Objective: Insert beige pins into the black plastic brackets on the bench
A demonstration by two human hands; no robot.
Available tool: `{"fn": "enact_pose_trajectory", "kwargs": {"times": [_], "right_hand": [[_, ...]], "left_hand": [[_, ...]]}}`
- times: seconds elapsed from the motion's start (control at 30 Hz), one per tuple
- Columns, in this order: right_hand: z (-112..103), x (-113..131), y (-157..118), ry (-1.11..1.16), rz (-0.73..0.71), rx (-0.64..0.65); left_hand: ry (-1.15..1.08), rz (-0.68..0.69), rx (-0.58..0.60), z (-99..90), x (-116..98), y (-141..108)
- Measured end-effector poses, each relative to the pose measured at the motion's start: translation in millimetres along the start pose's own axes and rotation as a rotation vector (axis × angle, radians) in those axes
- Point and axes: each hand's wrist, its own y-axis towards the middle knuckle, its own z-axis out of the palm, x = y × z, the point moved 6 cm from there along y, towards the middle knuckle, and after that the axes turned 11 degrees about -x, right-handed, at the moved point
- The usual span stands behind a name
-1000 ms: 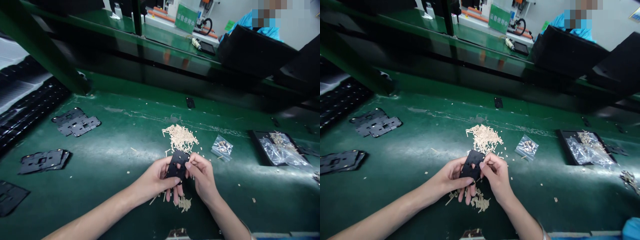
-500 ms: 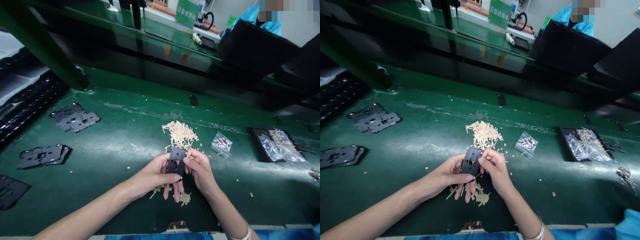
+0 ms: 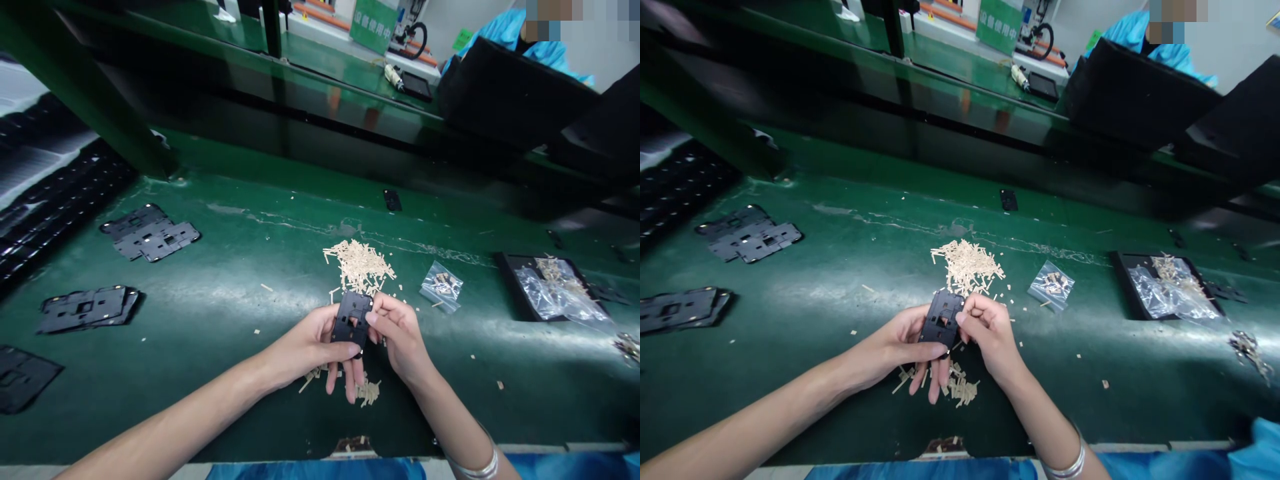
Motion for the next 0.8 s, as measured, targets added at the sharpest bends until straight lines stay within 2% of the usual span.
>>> {"fn": "enact_pose_trajectory", "kwargs": {"times": [0.27, 0.43, 0.63, 0.8], "right_hand": [[0.2, 3.4, -2.2, -0.067, -0.035, -0.005], [0.3, 5.7, -2.6, -0.149, -0.054, -0.061], [-1.7, 13.1, -6.5, -0.234, -0.108, -0.140], [2.0, 16.4, -8.0, -0.263, -0.125, -0.091]], "left_hand": [[-0.018, 0.017, 0.034, -1.2, 5.0, 2.8], [-0.097, 0.025, 0.036, -5.4, 14.3, 10.2], [-0.118, 0.011, 0.013, -6.5, 13.4, 11.6], [-0.073, 0.008, 0.012, -5.4, 13.7, 9.5]]}}
